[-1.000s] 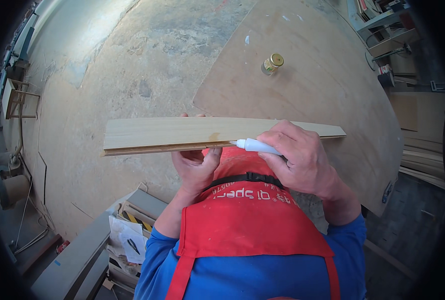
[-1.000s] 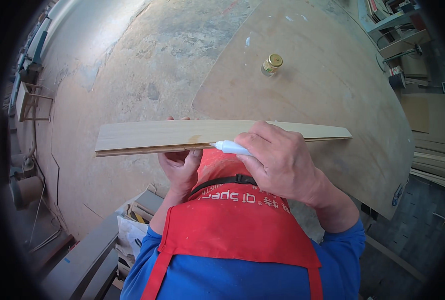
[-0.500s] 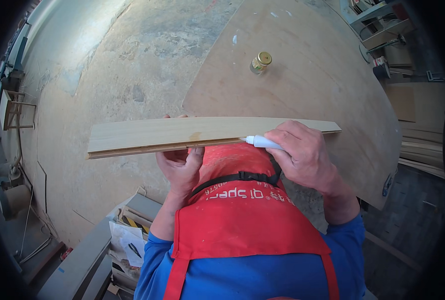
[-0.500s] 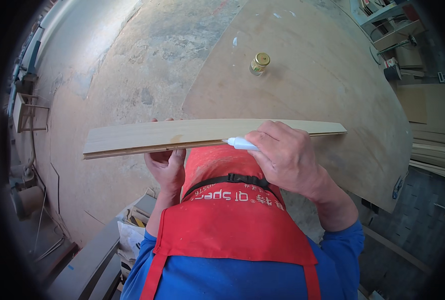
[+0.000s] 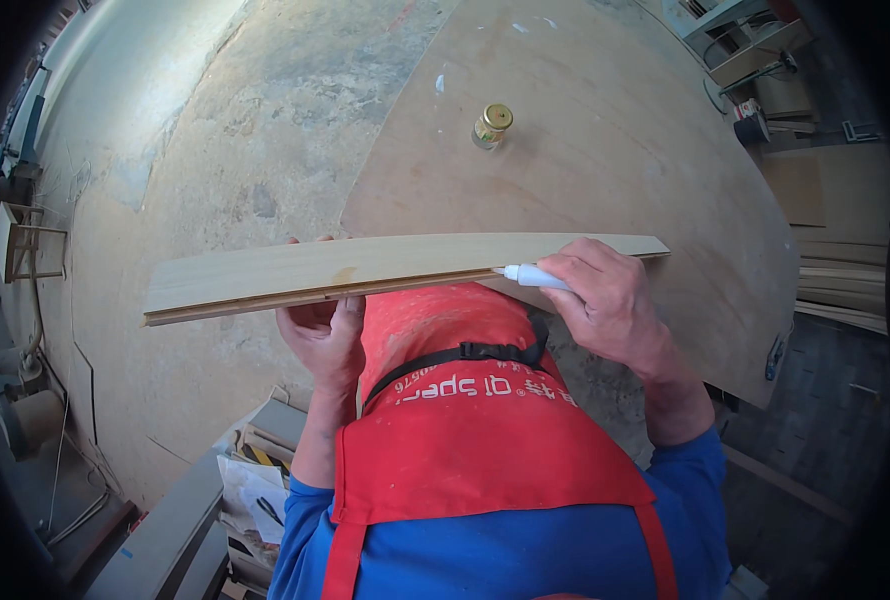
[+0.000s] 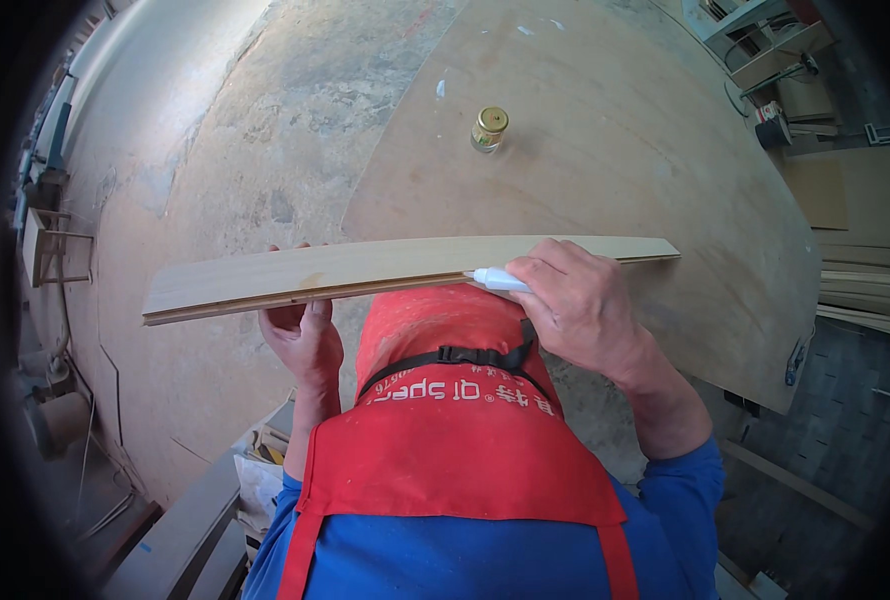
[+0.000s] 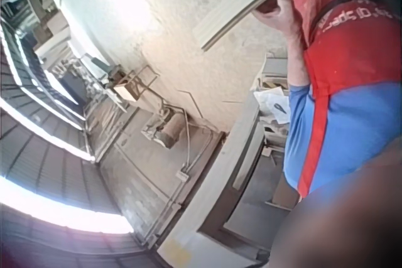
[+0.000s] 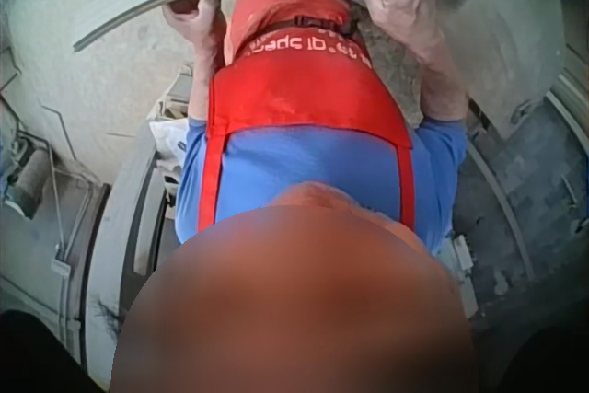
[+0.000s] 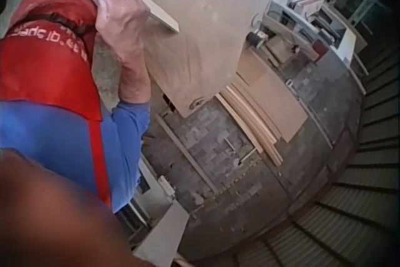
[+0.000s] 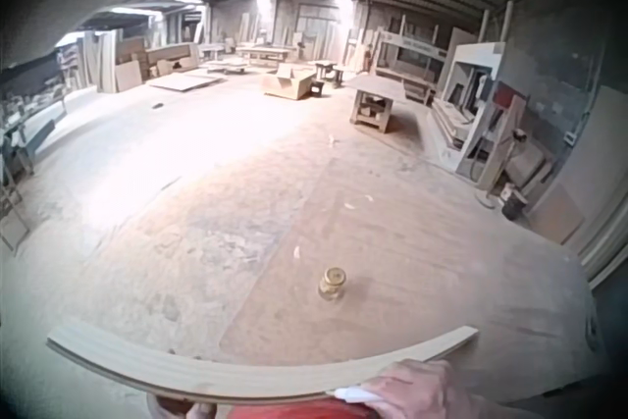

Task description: Apply glue to the edge of a wooden plank.

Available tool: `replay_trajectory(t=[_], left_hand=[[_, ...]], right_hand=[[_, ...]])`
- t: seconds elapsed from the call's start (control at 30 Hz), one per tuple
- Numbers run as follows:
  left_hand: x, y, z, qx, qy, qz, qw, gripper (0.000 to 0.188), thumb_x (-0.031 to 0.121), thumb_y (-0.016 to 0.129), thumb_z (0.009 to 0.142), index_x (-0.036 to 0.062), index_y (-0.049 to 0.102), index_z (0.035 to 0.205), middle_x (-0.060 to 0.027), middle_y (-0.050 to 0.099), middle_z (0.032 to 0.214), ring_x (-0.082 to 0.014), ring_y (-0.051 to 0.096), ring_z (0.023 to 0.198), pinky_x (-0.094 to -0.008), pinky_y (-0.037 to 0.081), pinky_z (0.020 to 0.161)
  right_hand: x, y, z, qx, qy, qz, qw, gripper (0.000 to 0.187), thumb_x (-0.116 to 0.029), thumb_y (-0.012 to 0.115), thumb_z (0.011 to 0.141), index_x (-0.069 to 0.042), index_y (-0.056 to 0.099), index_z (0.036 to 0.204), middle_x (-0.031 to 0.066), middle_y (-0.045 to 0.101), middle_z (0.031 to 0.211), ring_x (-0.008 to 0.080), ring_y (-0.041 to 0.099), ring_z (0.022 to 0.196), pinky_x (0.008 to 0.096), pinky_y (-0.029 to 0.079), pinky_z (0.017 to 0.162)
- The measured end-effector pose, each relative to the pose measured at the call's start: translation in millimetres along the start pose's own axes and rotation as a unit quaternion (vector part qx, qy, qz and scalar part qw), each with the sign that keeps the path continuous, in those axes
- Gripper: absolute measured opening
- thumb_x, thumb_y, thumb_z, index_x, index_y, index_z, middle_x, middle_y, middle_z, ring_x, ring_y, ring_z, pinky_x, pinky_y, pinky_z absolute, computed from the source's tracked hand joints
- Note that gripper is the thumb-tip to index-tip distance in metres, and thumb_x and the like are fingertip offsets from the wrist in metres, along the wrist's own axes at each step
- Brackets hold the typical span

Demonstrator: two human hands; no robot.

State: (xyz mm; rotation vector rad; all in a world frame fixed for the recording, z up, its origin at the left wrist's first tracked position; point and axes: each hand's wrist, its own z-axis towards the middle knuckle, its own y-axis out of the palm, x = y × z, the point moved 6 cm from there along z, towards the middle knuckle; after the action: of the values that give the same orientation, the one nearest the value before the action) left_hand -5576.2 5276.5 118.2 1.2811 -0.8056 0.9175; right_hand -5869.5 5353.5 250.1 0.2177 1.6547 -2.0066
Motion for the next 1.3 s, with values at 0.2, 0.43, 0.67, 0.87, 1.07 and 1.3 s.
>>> replay_trajectory(t=[0.2,0.43,0.67,0.87,1.07,1.3], left_hand=[[1,0,-2,0.018,0.010,0.004,1.000,0.083,-0.004,0.077,0.093,-0.0001,0.034,0.163,-0.0206,0.060,0.149,-0.0300,0.063,0.134,-0.0424,0.055,0.109],[1,-1,-5,0.051,0.010,0.009,0.999,0.077,-0.003,0.077,0.093,-0.0022,0.039,0.160,-0.0212,0.062,0.146,-0.0293,0.064,0.133,-0.0419,0.054,0.110],[1,-21,8,0.080,0.015,-0.002,0.997,0.064,-0.003,0.073,0.095,-0.0049,0.047,0.153,-0.0226,0.065,0.141,-0.0314,0.066,0.129,-0.0434,0.052,0.113],[15,-41,22,0.059,0.055,0.018,0.997,0.045,0.012,0.064,0.104,-0.0074,0.056,0.143,-0.0256,0.065,0.141,-0.0331,0.067,0.130,-0.0464,0.051,0.116],[22,-46,30,0.022,0.051,0.006,0.998,0.049,0.012,0.064,0.102,-0.0094,0.054,0.145,-0.0275,0.064,0.144,-0.0333,0.067,0.130,-0.0441,0.053,0.114],[24,-44,34,0.008,0.058,0.029,0.998,0.046,0.019,0.055,0.108,-0.0085,0.056,0.145,-0.0270,0.062,0.147,-0.0371,0.062,0.137,-0.0502,0.048,0.121]], right_hand=[[27,6,-23,0.048,0.043,0.054,0.996,0.027,-0.002,0.083,0.080,-0.004,0.071,0.104,0.0131,0.070,0.095,0.0308,0.069,0.082,0.0390,0.056,0.070],[100,45,-96,0.124,0.193,0.250,0.941,0.027,0.001,0.079,0.090,-0.002,0.068,0.115,0.0070,0.071,0.103,0.0158,0.069,0.091,0.0318,0.056,0.080],[181,114,-205,0.291,0.338,0.503,0.740,0.032,0.001,0.074,0.094,-0.001,0.062,0.124,0.0030,0.069,0.111,0.0104,0.066,0.099,0.0275,0.054,0.084],[274,175,-315,0.406,0.485,0.302,0.713,0.026,0.000,0.076,0.092,-0.001,0.064,0.116,0.0022,0.071,0.105,0.0096,0.065,0.092,0.0287,0.055,0.083],[329,207,-387,0.486,0.532,0.196,0.665,0.026,-0.005,0.079,0.088,-0.003,0.067,0.111,0.0040,0.071,0.097,0.0125,0.066,0.085,0.0316,0.056,0.081],[334,204,-392,0.374,0.625,0.121,0.674,0.045,-0.009,0.084,0.084,-0.003,0.063,0.123,0.0093,0.072,0.109,0.0215,0.069,0.097,0.0371,0.056,0.091]])
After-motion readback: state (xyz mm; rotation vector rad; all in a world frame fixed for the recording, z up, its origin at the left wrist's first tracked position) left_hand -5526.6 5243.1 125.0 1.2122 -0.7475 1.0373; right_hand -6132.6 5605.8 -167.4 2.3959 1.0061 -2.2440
